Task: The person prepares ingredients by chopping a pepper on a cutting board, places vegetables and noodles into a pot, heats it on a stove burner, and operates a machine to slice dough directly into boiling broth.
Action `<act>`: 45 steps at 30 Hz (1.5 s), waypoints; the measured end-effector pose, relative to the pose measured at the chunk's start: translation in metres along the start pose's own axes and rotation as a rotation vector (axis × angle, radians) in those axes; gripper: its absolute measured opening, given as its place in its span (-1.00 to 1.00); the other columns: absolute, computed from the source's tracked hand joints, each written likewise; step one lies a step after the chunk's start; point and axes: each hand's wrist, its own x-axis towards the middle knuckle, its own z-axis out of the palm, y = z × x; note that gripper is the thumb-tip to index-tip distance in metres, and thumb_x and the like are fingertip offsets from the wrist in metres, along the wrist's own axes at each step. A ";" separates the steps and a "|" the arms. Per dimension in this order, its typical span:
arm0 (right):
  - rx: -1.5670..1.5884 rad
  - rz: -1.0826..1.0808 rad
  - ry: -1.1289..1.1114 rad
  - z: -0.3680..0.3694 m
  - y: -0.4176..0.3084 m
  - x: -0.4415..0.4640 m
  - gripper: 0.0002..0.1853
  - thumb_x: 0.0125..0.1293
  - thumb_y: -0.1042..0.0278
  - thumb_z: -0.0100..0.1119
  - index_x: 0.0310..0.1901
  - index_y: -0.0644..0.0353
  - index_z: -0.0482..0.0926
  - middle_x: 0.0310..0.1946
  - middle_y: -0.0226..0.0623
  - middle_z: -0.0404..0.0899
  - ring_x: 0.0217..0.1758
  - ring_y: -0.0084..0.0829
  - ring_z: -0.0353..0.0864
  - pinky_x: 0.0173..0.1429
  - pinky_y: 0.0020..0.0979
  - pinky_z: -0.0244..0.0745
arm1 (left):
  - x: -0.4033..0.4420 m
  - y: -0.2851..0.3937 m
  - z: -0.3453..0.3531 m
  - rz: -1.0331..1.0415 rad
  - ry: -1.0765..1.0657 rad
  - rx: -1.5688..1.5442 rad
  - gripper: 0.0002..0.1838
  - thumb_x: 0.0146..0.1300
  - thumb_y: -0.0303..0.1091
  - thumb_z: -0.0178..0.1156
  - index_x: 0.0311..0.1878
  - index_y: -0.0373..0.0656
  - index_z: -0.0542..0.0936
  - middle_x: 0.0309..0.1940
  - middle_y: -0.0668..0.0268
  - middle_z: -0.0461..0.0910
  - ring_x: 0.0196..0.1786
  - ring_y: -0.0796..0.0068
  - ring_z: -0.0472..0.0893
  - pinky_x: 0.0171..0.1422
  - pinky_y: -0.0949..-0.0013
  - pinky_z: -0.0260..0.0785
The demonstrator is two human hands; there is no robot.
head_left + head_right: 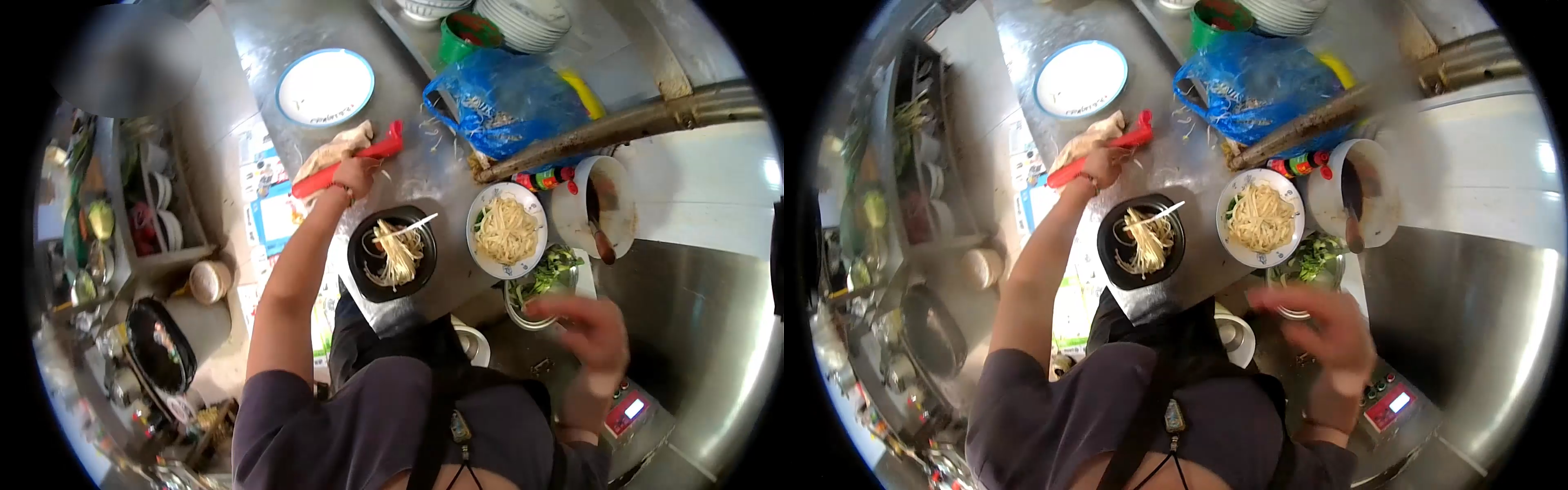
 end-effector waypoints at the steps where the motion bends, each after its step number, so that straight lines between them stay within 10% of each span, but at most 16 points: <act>1: 0.078 0.010 0.167 0.020 0.002 0.035 -0.63 0.17 0.60 0.02 0.06 0.31 0.44 0.03 -0.20 0.50 0.10 -0.44 0.47 0.14 -0.44 0.35 | -0.002 -0.008 0.011 0.152 0.130 0.074 -0.59 -0.04 -0.50 0.07 -0.05 -0.02 0.58 -0.17 0.14 0.57 0.11 0.01 0.36 0.09 0.25 0.34; 7: -0.382 -0.136 0.628 0.015 0.138 0.256 -0.68 0.14 0.55 -0.05 -0.05 0.30 0.50 0.05 -0.04 0.45 0.06 -0.23 0.48 0.12 -0.43 0.35 | -0.114 0.011 -0.053 0.055 -0.041 -0.434 -0.58 0.02 -0.57 0.04 0.03 -0.14 0.48 0.01 -0.05 0.36 0.08 -0.05 0.39 0.09 0.19 0.34; 11: -0.772 0.472 0.698 -0.112 0.204 0.330 -0.70 0.05 0.33 -0.07 -0.26 0.25 0.61 -0.17 0.02 0.56 -0.04 -0.04 0.50 0.01 -0.22 0.39 | -0.244 -0.062 -0.054 -0.126 -0.010 -0.340 -0.65 0.07 -0.57 0.05 -0.02 -0.17 0.52 -0.05 -0.05 0.42 0.03 -0.07 0.44 0.08 0.19 0.35; 12: -1.312 0.655 0.363 -0.163 0.211 0.337 -0.68 0.09 0.20 -0.04 -0.22 0.22 0.57 -0.12 -0.08 0.56 -0.06 -0.09 0.50 -0.10 -0.20 0.41 | -0.274 -0.073 -0.061 -0.213 0.014 -0.408 -0.65 0.06 -0.59 0.05 -0.03 -0.20 0.52 -0.10 -0.04 0.45 -0.02 -0.02 0.47 0.02 0.21 0.39; 17: -0.990 0.831 0.822 -0.184 0.189 0.342 -0.67 0.09 0.21 0.01 -0.19 0.24 0.55 -0.15 -0.10 0.56 -0.10 -0.14 0.50 -0.13 -0.22 0.42 | -0.405 -0.142 -0.052 -0.588 0.041 -0.236 -0.67 0.01 -0.60 0.02 -0.10 -0.22 0.54 -0.25 0.08 0.53 -0.24 0.23 0.55 -0.25 0.36 0.46; 30: -0.787 0.765 0.782 -0.225 0.228 0.427 -0.63 0.06 0.24 0.12 -0.12 0.29 0.49 -0.24 -0.13 0.55 -0.22 -0.26 0.50 -0.23 -0.27 0.42 | -0.435 -0.085 -0.014 -1.128 -0.108 -0.607 -0.62 0.06 -0.46 0.17 0.00 -0.28 0.51 -0.13 0.13 0.55 -0.20 0.33 0.61 -0.16 0.38 0.49; 38: -0.677 0.565 0.924 -0.236 0.174 0.392 -0.58 0.05 0.26 0.20 -0.07 0.32 0.46 -0.28 -0.16 0.54 -0.29 -0.34 0.50 -0.28 -0.31 0.42 | -0.309 -0.020 -0.037 -0.575 -0.073 -0.732 -0.64 0.19 -0.57 0.07 0.08 -0.21 0.44 -0.02 0.23 0.48 -0.09 0.43 0.56 -0.10 0.46 0.42; 45: -0.558 0.413 1.234 -0.206 0.114 0.349 -0.52 0.04 0.27 0.26 -0.03 0.34 0.43 -0.33 -0.18 0.54 -0.36 -0.41 0.50 -0.34 -0.33 0.43 | -0.290 -0.015 -0.038 -0.480 -0.105 -0.805 -0.63 0.17 -0.65 0.04 0.07 -0.23 0.44 -0.02 0.26 0.45 -0.09 0.48 0.56 -0.09 0.50 0.44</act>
